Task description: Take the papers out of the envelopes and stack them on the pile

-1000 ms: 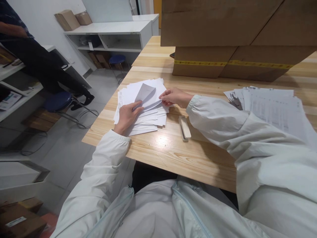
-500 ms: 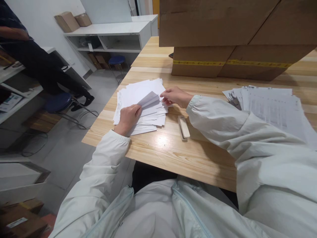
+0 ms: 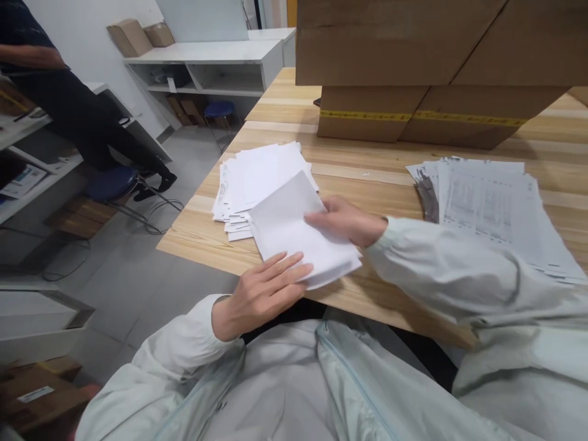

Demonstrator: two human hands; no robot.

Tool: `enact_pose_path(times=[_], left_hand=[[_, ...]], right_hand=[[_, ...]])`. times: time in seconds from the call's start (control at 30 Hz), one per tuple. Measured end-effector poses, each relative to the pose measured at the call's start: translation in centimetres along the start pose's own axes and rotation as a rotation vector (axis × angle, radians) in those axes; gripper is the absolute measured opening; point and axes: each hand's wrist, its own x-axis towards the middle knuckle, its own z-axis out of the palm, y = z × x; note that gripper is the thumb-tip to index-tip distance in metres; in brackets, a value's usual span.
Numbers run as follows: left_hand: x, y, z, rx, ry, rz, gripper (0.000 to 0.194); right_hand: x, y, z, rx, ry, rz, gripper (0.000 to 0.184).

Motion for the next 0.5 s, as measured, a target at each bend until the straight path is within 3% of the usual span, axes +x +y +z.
enact_pose_path(times=[0.07,0.17,0.23,0.33,0.43,0.5], left_hand=[[-1.6,1.0,-0.6,-0.089,0.235,-0.169,0.040],[-3.7,1.6,-0.6,-0.365,0.605,-0.651,0.059],[-4.3,2.0,0.0,-0.741,0.613,-0.878,0.062],[-4.0,2.8,1.3,-1.276,0.525,-1.073,0.064],[-3.4,3.3,2.3,-1.485,0.645,-1.202,0.054],[-3.2,3.2,2.6,-1.506,0.751,-1.253,0.048]], right_hand=[[-2.9,2.6,1.0,-0.038,0.123,-0.077,0.028],[-5.5,6.9,2.7,0.042,0.286,-0.155,0.037],[-6.1,9.2,3.8,0.180,0.332,-0.188,0.045],[-5.9,11.2,5.4,0.254,0.325,-0.222,0.055],[-5.5,11.8,5.9,0.124,0.296,-0.277,0.061],[-5.4,12.0,5.1,-0.014,0.412,-0.379,0.062]])
